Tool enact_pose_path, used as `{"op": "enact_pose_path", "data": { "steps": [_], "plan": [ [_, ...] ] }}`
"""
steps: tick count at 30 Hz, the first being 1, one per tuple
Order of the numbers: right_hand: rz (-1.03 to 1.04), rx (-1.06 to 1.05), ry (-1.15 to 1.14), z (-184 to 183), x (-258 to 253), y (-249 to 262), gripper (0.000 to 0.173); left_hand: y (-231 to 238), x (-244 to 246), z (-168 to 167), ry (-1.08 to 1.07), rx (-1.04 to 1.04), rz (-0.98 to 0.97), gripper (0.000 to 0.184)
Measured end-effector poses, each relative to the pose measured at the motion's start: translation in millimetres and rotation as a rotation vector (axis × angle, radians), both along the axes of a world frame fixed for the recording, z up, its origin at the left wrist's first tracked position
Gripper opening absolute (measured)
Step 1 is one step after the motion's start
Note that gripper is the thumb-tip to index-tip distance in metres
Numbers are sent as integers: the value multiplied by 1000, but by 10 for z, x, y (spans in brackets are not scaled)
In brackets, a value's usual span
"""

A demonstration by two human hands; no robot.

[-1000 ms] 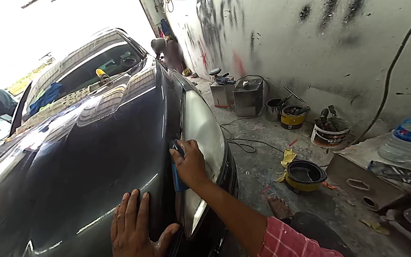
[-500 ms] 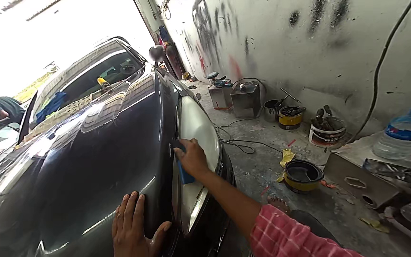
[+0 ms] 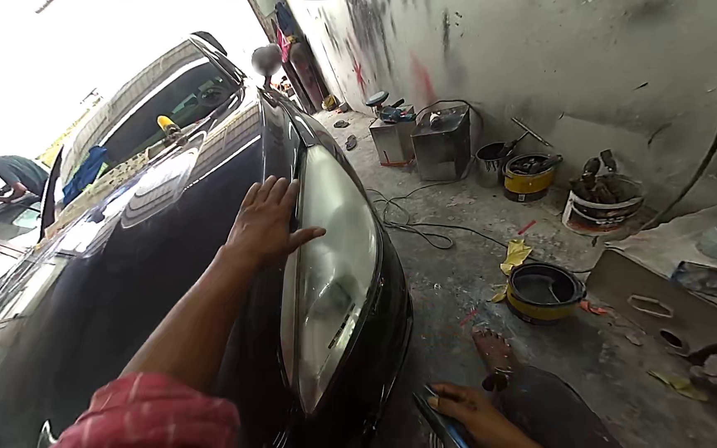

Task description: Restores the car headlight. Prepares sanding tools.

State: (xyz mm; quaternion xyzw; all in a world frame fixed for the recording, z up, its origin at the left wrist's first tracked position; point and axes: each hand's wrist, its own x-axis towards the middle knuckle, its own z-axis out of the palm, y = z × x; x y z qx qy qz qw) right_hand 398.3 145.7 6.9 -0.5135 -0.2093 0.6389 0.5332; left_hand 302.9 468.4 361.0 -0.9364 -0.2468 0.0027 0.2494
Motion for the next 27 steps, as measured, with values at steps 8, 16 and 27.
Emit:
{"op": "enact_pose_path", "data": {
  "steps": [8, 16, 27],
  "plan": [
    [110, -144, 38, -193, 36, 155, 31, 332, 394, -295, 369, -21, -77, 111],
    [151, -184, 35, -229, 47, 122, 30, -45, 183, -567, 302, -106, -51, 124],
    [208, -239, -30, -319, 162, -48, 35, -512, -234, -742, 227, -169, -28, 122]
  ]
}}
